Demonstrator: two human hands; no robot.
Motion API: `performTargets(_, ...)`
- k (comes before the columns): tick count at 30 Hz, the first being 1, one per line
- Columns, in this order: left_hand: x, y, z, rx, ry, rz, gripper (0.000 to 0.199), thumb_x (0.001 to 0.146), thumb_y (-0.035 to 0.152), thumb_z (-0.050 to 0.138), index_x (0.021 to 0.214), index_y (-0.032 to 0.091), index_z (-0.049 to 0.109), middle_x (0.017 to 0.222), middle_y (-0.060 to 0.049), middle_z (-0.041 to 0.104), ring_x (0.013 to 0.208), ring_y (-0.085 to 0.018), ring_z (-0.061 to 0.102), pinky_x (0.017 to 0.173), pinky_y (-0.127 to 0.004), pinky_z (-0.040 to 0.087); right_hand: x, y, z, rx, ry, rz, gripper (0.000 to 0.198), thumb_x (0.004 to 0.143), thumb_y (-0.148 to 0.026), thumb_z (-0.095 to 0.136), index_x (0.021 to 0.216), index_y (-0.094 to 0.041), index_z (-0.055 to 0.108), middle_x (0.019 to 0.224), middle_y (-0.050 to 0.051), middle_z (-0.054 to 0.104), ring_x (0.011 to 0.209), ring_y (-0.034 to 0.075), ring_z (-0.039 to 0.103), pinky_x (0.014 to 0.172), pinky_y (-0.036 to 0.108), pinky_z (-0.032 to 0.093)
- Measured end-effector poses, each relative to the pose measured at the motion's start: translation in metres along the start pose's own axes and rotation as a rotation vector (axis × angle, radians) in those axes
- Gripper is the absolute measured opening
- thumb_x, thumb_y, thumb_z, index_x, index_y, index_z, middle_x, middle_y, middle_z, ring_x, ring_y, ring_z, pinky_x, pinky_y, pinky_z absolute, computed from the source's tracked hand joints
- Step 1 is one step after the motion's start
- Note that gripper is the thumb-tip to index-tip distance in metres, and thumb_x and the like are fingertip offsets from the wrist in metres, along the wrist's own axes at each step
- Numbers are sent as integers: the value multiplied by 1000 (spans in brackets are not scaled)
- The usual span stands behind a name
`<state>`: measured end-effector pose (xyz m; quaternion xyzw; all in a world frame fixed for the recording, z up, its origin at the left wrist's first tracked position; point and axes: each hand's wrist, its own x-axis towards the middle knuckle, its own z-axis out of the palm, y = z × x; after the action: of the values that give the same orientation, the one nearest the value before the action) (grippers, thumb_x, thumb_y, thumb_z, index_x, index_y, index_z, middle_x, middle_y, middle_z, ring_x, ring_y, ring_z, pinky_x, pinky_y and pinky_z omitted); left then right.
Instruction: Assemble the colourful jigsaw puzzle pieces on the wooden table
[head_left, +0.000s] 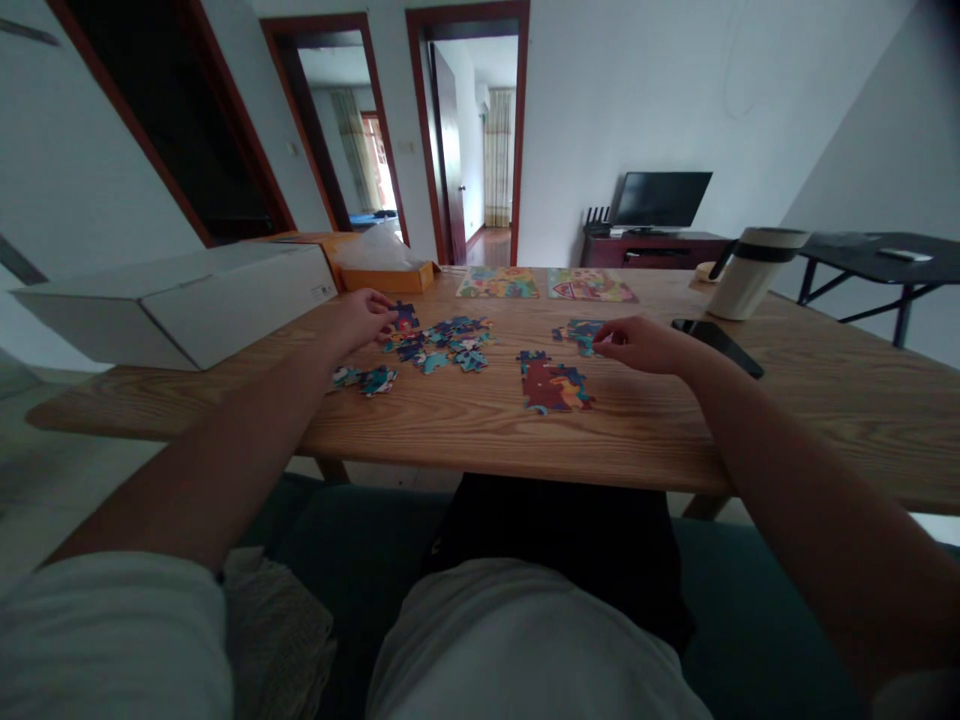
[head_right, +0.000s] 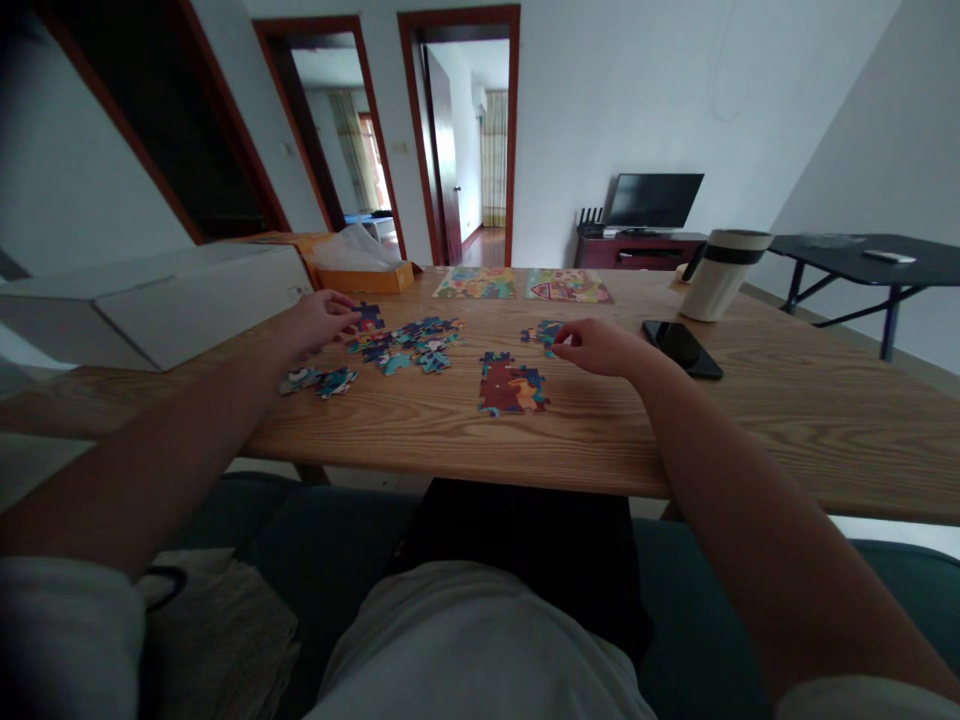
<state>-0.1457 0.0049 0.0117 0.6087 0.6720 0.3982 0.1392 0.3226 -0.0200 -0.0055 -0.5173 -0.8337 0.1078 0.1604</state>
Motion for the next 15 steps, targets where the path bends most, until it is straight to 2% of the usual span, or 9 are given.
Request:
performTargets(3, 26, 0, 3, 154, -18, -33, 25, 75, 26, 78, 96, 19, 67, 76, -3, 71, 69, -19, 67, 58, -25, 49, 0, 1, 1, -7, -2, 12, 32, 90, -46, 56, 93, -21, 75, 78, 6, 72, 69, 21, 62, 65, 34, 47)
performTargets(5, 36, -3, 9, 210, -76, -66, 26, 69, 29, 82, 91, 19, 71, 75, -4, 72, 70, -21, 67, 61, -28, 49, 0, 0, 1, -17, 2, 7, 32, 90, -46, 56, 93, -21, 75, 78, 7, 72, 68, 21, 62, 65, 35, 47)
performTargets(7, 38, -7, 16, 233, -145, -78, 25, 67, 32, 83, 87, 20, 73, 77, -6, 74, 71, -23, 67, 62, -30, 49, 0, 0, 0, -24, 2, -3, 31, 90, -46, 56, 93, -21, 75, 79, 7, 72, 70, 22, 62, 67, 35, 48)
performTargets(10, 37, -11, 22, 253, -175, -62, 25, 68, 33, 79, 89, 20, 75, 83, -8, 76, 74, -25, 69, 61, -32, 50, 0, -1, 0, -27, -15, -2, 32, 91, -47, 57, 95, -21, 75, 80, 7, 72, 72, 22, 63, 68, 35, 48)
performTargets(15, 44, -5, 18, 386, -231, -40, 32, 66, 38, 81, 89, 17, 76, 91, -12, 77, 80, -28, 70, 69, -33, 52, 2, 0, 2, -23, -6, -10, 32, 91, -46, 57, 92, -20, 75, 78, 8, 71, 70, 23, 62, 67, 36, 47)
